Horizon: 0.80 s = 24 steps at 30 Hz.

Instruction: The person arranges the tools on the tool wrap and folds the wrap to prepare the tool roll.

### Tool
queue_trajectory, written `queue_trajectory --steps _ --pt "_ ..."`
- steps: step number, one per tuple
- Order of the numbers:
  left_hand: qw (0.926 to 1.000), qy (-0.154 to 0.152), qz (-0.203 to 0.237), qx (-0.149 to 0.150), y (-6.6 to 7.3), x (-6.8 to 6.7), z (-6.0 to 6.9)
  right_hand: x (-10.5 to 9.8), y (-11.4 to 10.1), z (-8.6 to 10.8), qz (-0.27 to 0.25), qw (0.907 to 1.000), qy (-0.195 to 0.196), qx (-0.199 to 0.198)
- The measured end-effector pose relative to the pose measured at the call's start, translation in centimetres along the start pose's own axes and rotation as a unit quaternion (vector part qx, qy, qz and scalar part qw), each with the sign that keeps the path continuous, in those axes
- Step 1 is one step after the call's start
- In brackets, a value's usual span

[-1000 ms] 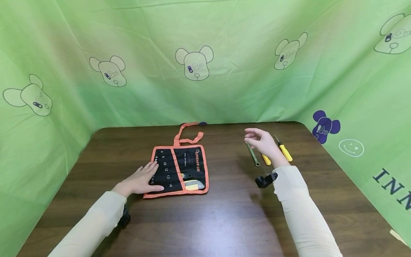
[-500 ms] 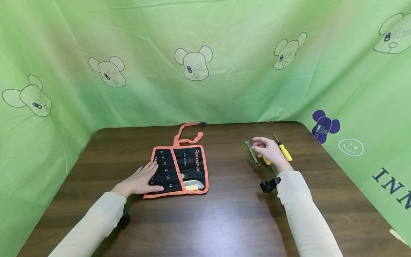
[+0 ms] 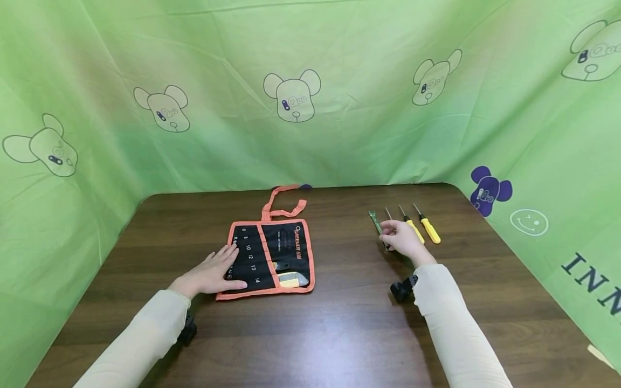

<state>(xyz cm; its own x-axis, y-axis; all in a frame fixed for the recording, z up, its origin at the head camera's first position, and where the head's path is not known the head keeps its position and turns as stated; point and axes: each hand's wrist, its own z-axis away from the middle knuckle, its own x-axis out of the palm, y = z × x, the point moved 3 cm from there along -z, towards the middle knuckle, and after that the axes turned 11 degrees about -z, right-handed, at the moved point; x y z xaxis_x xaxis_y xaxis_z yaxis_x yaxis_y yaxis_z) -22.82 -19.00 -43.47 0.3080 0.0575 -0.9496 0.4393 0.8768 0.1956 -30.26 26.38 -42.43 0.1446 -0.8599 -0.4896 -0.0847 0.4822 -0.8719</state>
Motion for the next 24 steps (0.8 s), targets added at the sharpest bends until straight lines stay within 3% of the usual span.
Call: queue_trajectory --steps 6,24 --pt "0.9999 0.006 0.006 0.005 0.0 -0.1 0.1 0.3 0.1 -0.2 0.037 0.9991 -0.017 0.013" --pt "1.0000 -0.003 -0.003 -0.003 -0.2 0.1 0.0 1.2 0.2 -0.4 0.044 0.9962 -0.031 0.068"
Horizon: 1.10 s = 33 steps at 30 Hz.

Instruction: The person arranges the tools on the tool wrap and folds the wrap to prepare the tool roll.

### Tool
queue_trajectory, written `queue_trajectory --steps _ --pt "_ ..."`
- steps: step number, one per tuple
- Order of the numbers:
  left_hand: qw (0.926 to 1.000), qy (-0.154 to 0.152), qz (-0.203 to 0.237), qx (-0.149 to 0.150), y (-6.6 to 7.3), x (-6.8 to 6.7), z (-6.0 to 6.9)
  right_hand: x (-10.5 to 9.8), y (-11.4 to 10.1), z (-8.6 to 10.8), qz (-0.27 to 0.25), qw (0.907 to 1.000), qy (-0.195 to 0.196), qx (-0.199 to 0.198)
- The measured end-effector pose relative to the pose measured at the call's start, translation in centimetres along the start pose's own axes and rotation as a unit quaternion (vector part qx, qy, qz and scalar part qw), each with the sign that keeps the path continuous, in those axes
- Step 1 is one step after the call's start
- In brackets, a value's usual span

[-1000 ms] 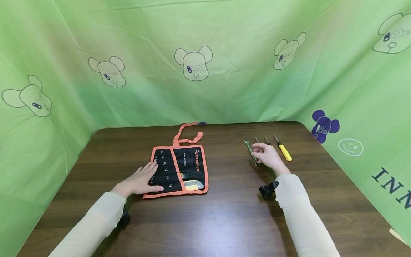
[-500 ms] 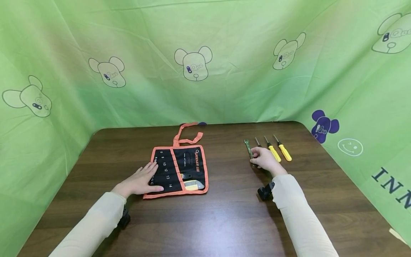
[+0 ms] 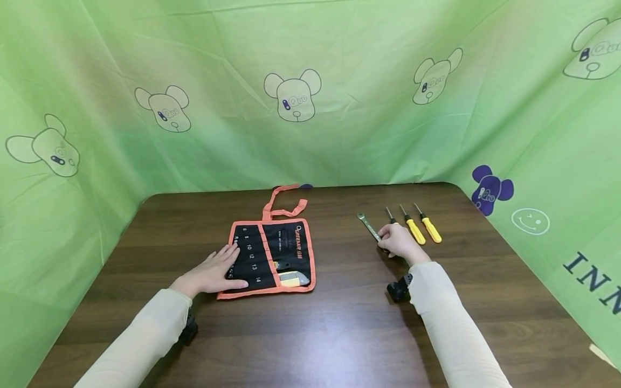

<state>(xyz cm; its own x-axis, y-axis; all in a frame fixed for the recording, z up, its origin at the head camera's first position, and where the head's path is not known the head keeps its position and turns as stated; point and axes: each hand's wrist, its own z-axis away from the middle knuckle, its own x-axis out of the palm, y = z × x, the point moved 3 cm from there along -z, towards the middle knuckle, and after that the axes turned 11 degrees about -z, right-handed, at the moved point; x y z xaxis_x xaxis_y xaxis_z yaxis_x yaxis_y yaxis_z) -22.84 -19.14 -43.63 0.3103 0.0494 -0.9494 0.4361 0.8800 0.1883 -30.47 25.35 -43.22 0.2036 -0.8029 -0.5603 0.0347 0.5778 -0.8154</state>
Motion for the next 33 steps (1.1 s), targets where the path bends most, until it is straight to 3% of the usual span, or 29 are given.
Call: queue_trajectory --steps 17,25,33 --pt "1.0000 -0.005 0.003 -0.001 0.2 -0.2 -0.1 -0.2 0.3 0.1 -0.047 0.9987 -0.012 -0.018" --pt "1.0000 0.000 0.004 0.000 0.1 -0.1 0.0 -0.3 -1.1 0.2 -0.092 0.9952 -0.005 -0.033" --pt "0.9999 0.008 0.005 0.006 0.2 -0.2 0.0 -0.3 -3.3 0.2 -0.081 0.9951 -0.013 -0.055"
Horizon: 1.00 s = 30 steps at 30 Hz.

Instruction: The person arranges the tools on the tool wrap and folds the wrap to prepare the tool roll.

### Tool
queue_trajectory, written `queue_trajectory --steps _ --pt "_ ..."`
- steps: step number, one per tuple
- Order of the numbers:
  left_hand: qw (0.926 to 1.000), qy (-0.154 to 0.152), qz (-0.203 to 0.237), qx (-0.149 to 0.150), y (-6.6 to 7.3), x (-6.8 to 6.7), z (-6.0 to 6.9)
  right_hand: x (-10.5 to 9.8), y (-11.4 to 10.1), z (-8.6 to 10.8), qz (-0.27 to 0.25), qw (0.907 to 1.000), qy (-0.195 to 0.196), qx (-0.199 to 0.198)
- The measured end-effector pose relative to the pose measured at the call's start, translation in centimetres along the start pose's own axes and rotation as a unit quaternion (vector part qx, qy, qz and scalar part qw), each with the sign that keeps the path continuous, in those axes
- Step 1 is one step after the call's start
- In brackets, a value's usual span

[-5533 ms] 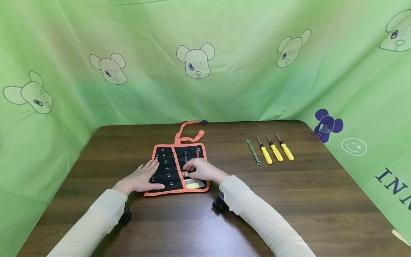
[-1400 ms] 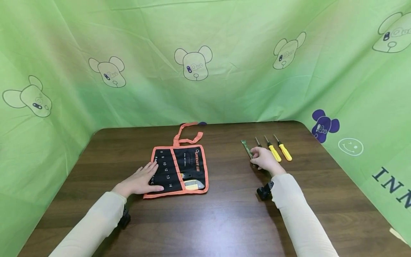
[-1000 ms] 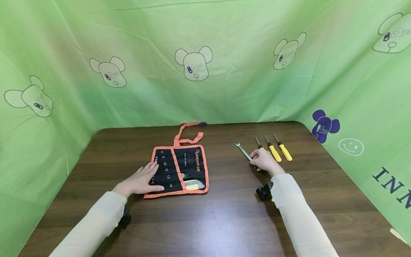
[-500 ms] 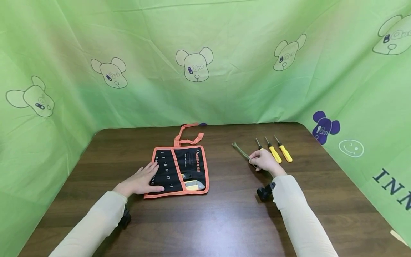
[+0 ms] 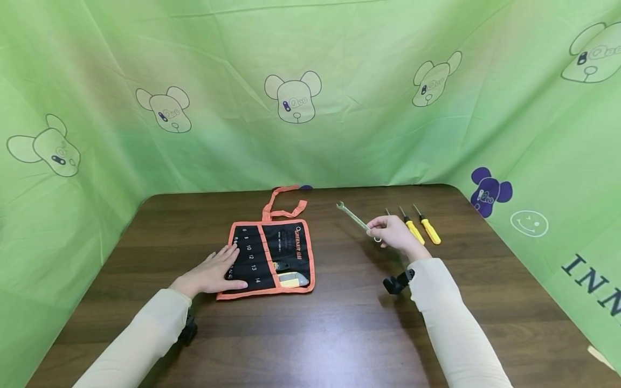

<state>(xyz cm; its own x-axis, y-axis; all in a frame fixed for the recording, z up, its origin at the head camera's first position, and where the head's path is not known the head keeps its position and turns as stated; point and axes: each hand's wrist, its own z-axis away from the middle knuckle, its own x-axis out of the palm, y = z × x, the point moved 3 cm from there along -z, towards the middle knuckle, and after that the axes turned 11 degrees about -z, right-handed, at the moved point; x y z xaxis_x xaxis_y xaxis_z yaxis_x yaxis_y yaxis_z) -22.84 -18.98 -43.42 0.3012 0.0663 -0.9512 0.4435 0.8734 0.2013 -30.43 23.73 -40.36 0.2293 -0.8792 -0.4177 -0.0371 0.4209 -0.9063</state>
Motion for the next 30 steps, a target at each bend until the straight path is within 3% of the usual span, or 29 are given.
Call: queue_trajectory --steps 18,23,30 --pt "1.0000 0.000 -0.006 -0.001 -0.3 0.3 -0.1 2.8 -4.6 -0.3 -0.038 0.9969 -0.056 -0.040" --pt "1.0000 -0.001 -0.007 -0.002 -0.3 0.3 -0.1 3.8 -5.1 -0.4 -0.033 0.9959 -0.067 -0.051" --pt "1.0000 0.000 -0.007 -0.002 -0.3 0.3 -0.1 5.0 -5.2 -0.5 -0.031 0.9953 -0.085 -0.034"
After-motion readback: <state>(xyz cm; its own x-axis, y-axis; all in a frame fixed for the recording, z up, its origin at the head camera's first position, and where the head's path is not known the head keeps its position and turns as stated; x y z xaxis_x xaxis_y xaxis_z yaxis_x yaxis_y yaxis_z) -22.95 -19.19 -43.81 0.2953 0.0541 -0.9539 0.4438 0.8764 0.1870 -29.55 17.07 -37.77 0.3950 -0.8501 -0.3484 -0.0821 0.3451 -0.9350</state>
